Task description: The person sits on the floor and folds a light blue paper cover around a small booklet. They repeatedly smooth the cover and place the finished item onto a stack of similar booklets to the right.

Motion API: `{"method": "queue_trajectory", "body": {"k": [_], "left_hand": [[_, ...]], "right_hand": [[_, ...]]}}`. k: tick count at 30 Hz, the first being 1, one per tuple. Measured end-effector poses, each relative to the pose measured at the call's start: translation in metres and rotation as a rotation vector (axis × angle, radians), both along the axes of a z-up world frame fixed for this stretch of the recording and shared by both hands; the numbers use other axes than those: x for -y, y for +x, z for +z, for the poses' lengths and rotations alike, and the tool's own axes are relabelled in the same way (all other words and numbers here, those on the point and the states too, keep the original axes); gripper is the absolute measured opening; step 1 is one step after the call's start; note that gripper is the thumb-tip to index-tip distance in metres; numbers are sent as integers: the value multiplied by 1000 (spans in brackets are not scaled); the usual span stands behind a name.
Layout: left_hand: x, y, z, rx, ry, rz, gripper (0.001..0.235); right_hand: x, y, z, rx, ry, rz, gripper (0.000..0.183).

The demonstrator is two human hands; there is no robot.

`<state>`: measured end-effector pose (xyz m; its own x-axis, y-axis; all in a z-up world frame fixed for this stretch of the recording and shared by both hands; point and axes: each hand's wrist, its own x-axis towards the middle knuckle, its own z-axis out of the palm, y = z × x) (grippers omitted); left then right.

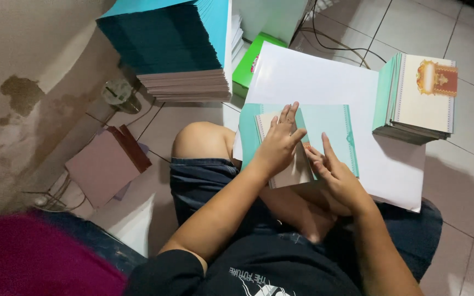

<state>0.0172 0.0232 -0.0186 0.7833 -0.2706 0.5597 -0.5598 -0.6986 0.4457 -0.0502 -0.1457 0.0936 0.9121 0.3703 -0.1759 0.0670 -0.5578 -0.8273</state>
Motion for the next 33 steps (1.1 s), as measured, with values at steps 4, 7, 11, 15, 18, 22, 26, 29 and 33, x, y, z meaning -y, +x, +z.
{"method": "queue_trajectory", "body": {"k": [4,7,11,15,18,22,26,29,33], "left_hand": [[-4,-1,3,-63,115,22,52],[-4,4,0,-180,201,107,59],[-2,5,5,-245,271,162,59],[1,8,-7,-220,297,126,65],[-1,6,-11,-151,306,158,61],[3,12,-25,-115,298,192,58],[2,11,-21,-150,292,168,61],[3,10,-17,-184,294,137,62],[4,10,-17,-147,297,143,62]], "right_hand": [[1,-2,-17,20,-59,-18,84],[2,-1,-40,160,-219,-99,80],[22,25,-97,519,-689,185,60],[16,70,-112,563,-802,271,68],[14,115,-126,596,-760,303,67],[15,110,-126,616,-744,299,66],[37,62,-141,610,-801,294,68],[46,37,-141,570,-826,297,69],[38,58,-132,487,-801,307,67]]}}
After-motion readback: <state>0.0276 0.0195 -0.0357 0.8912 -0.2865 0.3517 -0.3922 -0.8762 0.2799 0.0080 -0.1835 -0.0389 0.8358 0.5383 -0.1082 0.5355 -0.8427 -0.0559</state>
